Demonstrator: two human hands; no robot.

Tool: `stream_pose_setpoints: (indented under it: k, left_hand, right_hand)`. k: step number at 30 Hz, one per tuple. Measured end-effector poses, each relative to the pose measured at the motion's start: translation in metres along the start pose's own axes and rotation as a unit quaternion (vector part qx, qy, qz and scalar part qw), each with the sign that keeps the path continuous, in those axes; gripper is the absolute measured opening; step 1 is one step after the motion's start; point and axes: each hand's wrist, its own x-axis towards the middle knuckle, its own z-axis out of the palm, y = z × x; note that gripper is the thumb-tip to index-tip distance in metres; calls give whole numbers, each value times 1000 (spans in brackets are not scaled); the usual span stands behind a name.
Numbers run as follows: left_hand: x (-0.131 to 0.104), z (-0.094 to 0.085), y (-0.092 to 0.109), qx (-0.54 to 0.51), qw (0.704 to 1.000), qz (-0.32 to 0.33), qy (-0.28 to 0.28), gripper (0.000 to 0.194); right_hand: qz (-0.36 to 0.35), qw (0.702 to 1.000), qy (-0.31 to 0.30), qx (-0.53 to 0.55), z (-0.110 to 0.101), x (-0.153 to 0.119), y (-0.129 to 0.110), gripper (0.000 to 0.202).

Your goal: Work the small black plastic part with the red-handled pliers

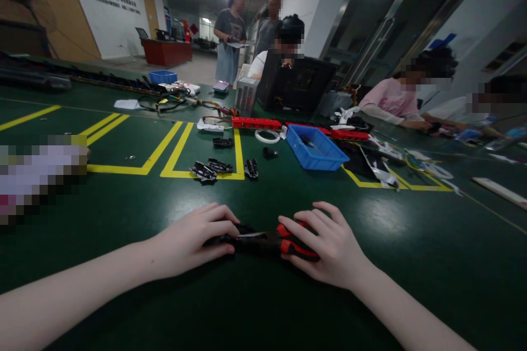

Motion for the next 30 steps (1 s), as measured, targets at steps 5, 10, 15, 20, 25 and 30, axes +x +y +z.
stream_pose_setpoints:
  k: [5, 10, 15, 20, 25, 30]
  left_hand:
    - [0, -1, 2, 2, 1000, 4, -2, 16]
    - [2, -2, 2, -8, 1000, 5, -1, 16]
    - [2, -1, 2, -7, 1000, 7, -1, 17]
    - [2, -1, 1, -7, 1000, 9, 6, 16]
    - [2, -2, 3, 0, 1000, 0, -3, 16]
    - [2, -2, 2, -9, 1000, 9, 6, 16]
  right_hand:
    - [7, 1000, -7, -4, -1, 0, -2, 43]
    - [11, 1000, -5, -5, 1, 0, -5, 44]
    - [9, 1000, 0, -2, 3, -1, -4, 44]
    - [7, 1000, -1, 18, 1, -2, 3, 40]
    - [28, 999, -11, 43, 2, -3, 5, 42]
    - [34, 998, -16, 59, 5, -2, 1, 46]
